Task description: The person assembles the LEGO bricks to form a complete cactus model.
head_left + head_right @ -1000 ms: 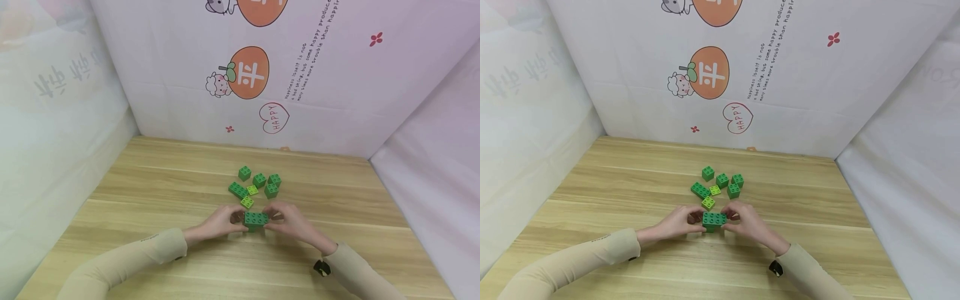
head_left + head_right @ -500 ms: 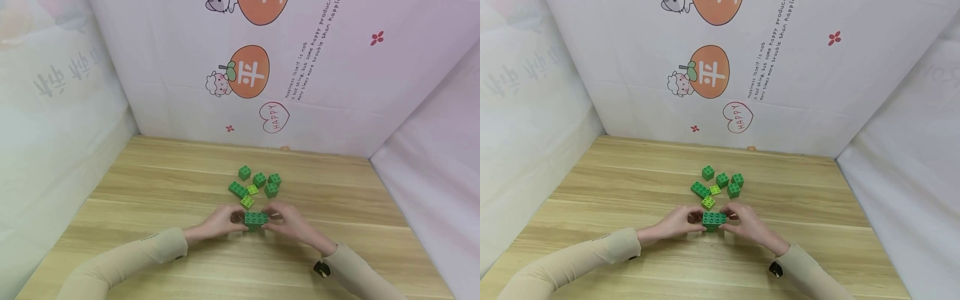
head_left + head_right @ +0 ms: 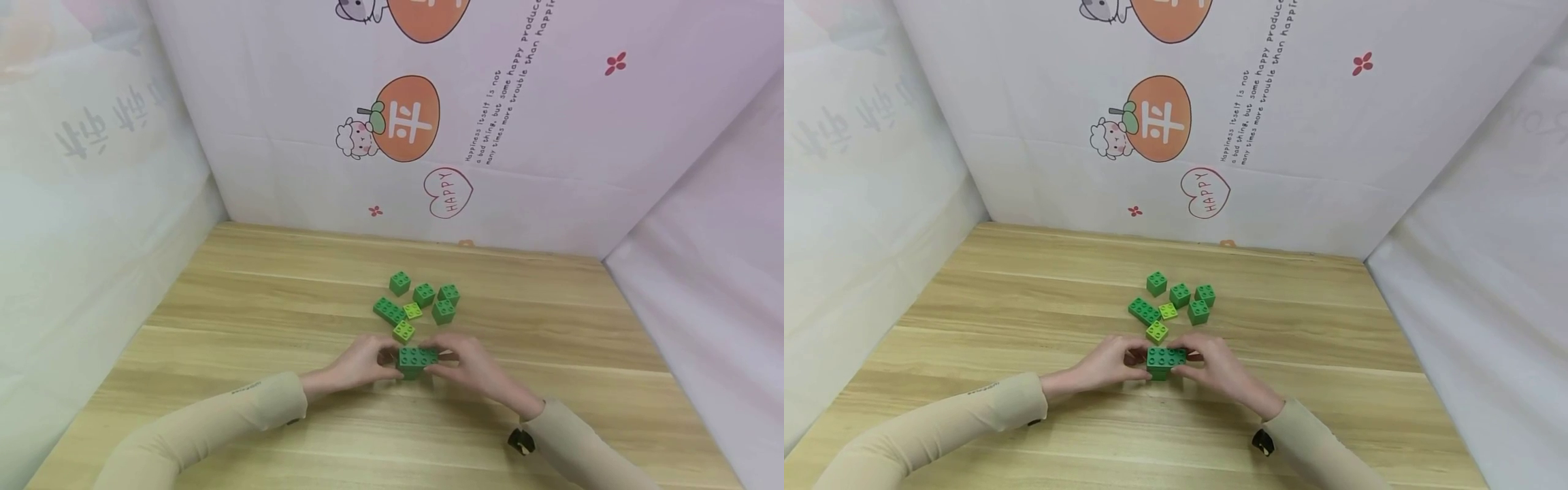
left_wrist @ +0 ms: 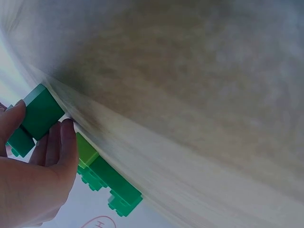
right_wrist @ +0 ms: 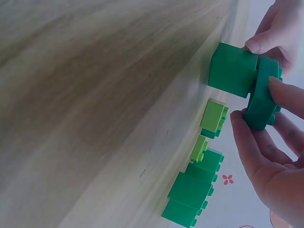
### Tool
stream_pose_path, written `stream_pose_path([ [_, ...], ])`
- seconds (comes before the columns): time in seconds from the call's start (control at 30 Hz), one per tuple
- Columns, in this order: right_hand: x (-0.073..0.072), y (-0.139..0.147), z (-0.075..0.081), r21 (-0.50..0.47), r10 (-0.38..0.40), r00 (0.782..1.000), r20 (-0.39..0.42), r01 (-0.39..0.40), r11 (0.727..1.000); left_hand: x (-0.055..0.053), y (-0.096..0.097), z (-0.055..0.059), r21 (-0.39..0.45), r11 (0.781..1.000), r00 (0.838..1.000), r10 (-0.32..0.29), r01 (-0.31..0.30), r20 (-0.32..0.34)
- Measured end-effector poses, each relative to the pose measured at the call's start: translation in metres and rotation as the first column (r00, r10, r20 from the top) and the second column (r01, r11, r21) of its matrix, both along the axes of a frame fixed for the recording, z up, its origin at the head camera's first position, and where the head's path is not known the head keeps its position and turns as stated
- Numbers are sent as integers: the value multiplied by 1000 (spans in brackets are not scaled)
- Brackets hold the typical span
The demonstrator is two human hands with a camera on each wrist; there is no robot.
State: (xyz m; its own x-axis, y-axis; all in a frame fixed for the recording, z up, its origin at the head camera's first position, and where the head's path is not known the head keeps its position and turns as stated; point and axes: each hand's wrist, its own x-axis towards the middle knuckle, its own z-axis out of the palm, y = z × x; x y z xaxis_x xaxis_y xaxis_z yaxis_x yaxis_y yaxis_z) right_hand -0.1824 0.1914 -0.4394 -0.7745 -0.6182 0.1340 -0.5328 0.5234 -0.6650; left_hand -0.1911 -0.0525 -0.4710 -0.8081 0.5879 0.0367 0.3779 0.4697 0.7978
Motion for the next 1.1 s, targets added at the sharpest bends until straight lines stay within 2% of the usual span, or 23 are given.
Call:
stream_pose_path([
  [0.63, -2, -1, 3, 25, 22, 999, -36, -21, 999, -1, 0, 0, -5, 1000, 1000, -4, 4, 0],
  [1.1, 0, -1, 2, 29, 10, 999, -54, -9, 1000, -2, 0, 0, -12, 1000, 1000, -5, 5, -3],
])
